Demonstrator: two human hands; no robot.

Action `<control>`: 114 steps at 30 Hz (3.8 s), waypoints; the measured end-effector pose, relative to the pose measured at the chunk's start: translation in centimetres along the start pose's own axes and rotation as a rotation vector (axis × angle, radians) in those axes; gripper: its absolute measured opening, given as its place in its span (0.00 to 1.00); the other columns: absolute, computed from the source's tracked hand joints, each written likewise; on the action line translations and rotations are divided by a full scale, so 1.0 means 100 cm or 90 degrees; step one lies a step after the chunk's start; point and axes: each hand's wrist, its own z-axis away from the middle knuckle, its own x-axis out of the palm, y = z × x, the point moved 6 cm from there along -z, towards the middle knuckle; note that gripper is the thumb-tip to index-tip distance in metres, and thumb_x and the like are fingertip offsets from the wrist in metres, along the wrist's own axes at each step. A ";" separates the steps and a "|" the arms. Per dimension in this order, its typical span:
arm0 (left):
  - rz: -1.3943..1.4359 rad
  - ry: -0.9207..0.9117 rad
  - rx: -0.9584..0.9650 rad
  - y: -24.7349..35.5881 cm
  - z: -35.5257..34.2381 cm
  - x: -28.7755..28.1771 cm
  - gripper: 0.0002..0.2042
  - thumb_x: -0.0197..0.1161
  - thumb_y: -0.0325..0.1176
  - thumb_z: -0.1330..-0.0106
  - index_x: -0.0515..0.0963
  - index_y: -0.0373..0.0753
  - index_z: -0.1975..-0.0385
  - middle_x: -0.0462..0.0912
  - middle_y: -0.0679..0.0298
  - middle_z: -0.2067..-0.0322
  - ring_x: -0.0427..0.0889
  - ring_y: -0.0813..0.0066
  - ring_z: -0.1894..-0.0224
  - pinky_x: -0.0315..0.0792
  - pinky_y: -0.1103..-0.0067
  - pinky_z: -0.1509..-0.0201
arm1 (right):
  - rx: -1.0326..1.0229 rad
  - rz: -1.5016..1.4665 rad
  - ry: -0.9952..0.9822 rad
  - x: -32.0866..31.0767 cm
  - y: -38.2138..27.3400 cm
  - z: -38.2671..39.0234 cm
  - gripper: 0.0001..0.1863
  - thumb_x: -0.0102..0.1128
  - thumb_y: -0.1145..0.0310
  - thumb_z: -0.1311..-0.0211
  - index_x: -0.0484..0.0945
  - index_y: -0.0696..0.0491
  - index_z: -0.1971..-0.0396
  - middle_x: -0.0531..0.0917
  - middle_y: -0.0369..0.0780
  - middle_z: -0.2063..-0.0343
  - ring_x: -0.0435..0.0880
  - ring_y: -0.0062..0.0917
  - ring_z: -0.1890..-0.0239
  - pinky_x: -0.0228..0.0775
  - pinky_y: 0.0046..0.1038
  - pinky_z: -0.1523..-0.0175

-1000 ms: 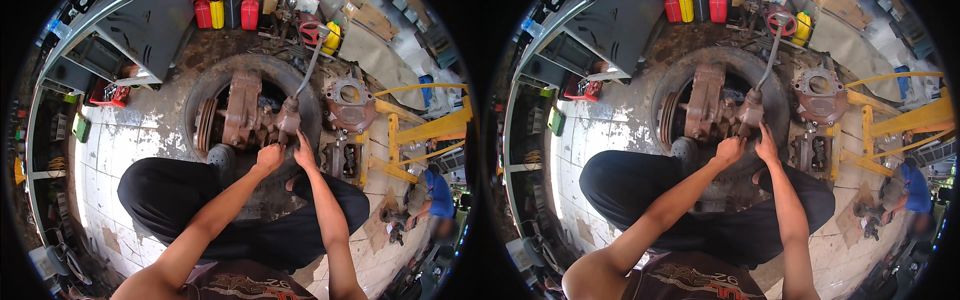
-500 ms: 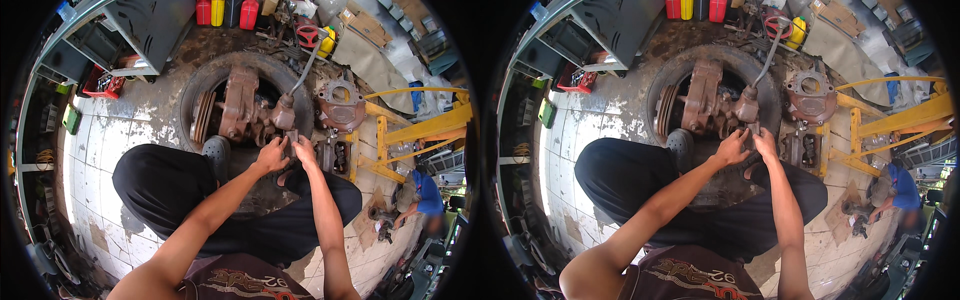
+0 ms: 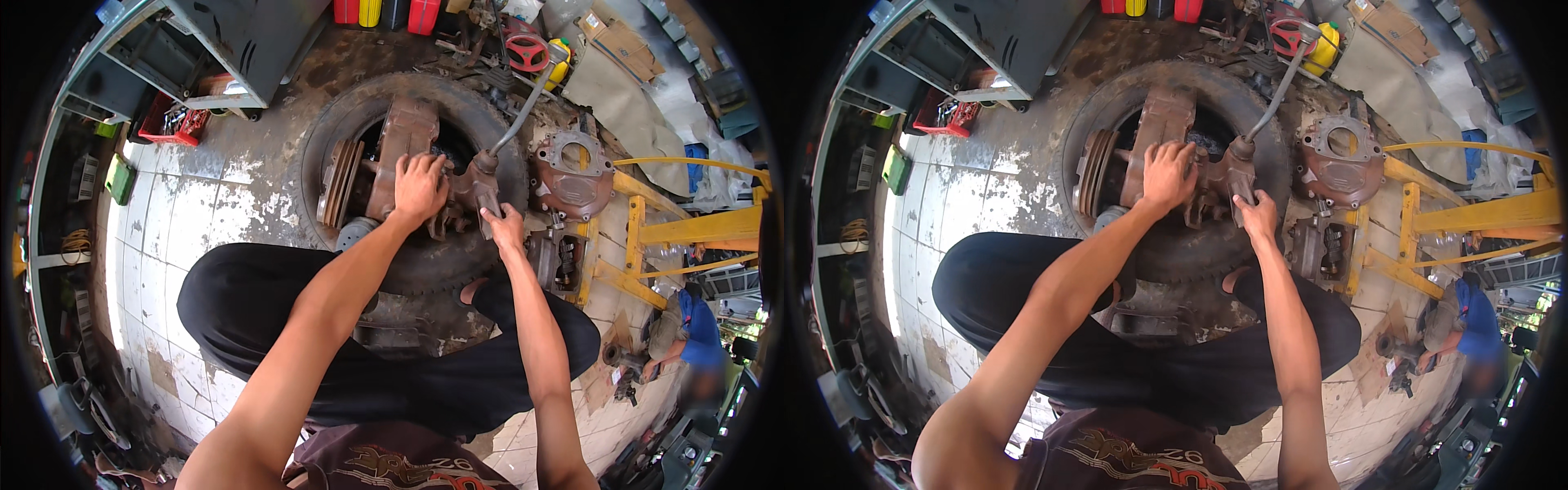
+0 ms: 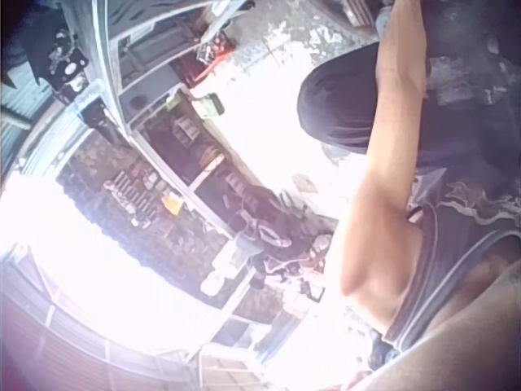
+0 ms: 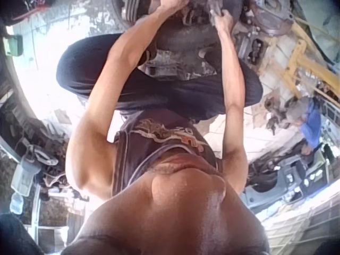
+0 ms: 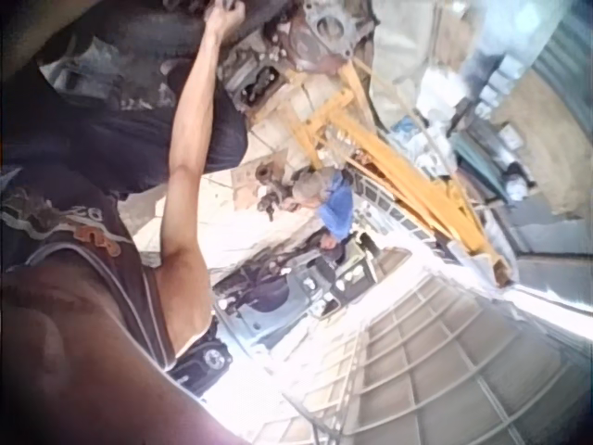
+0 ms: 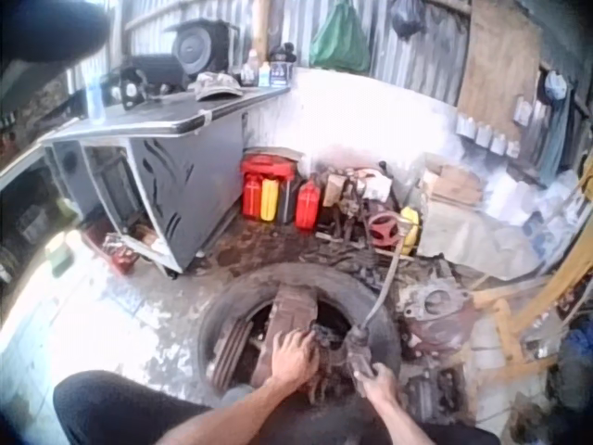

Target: The person sits on the floor and uses a wire brush to clean a rusty mechanical component, likely a brake assembly, resting on a tire. The person repeatedly scrubs the surface of the metal part to remove rust and debris.

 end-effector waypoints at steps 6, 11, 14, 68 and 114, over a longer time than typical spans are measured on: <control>-0.144 -0.083 -0.109 -0.049 -0.016 0.028 0.24 0.60 0.47 0.36 0.77 0.39 0.44 0.78 0.57 0.45 0.69 0.62 0.34 0.52 0.59 0.27 | -0.011 0.176 0.100 0.020 -0.052 -0.034 0.23 0.76 0.56 0.49 0.82 0.57 0.60 0.86 0.49 0.59 0.82 0.46 0.50 0.71 0.43 0.46; -0.135 -0.154 -0.115 -0.045 -0.014 0.040 0.22 0.58 0.50 0.34 0.81 0.40 0.50 0.81 0.63 0.48 0.74 0.67 0.38 0.59 0.64 0.30 | 0.103 0.245 0.232 0.040 -0.045 -0.035 0.45 0.78 0.51 0.53 0.64 0.51 0.38 0.70 0.47 0.40 0.65 0.44 0.33 0.59 0.51 0.33; -0.112 -0.115 -0.102 -0.043 -0.013 0.038 0.21 0.58 0.49 0.34 0.81 0.40 0.51 0.81 0.63 0.50 0.75 0.67 0.40 0.59 0.64 0.31 | 0.160 0.198 0.212 0.050 -0.036 -0.040 0.65 0.79 0.50 0.53 0.39 0.52 0.25 0.58 0.50 0.30 0.55 0.44 0.26 0.52 0.55 0.28; -0.089 -0.116 -0.088 -0.037 -0.015 0.044 0.21 0.59 0.50 0.38 0.82 0.40 0.56 0.82 0.63 0.47 0.75 0.66 0.37 0.58 0.61 0.28 | 0.088 0.306 0.264 0.048 -0.061 -0.070 0.68 0.75 0.54 0.48 0.26 0.56 0.25 0.48 0.58 0.27 0.43 0.50 0.23 0.37 0.66 0.27; -0.127 -0.129 -0.105 -0.050 -0.011 0.036 0.21 0.60 0.49 0.38 0.82 0.42 0.53 0.82 0.65 0.46 0.75 0.68 0.37 0.59 0.65 0.29 | 0.174 0.274 0.199 0.057 -0.058 -0.035 0.68 0.75 0.53 0.47 0.26 0.55 0.25 0.46 0.53 0.26 0.44 0.49 0.23 0.41 0.67 0.28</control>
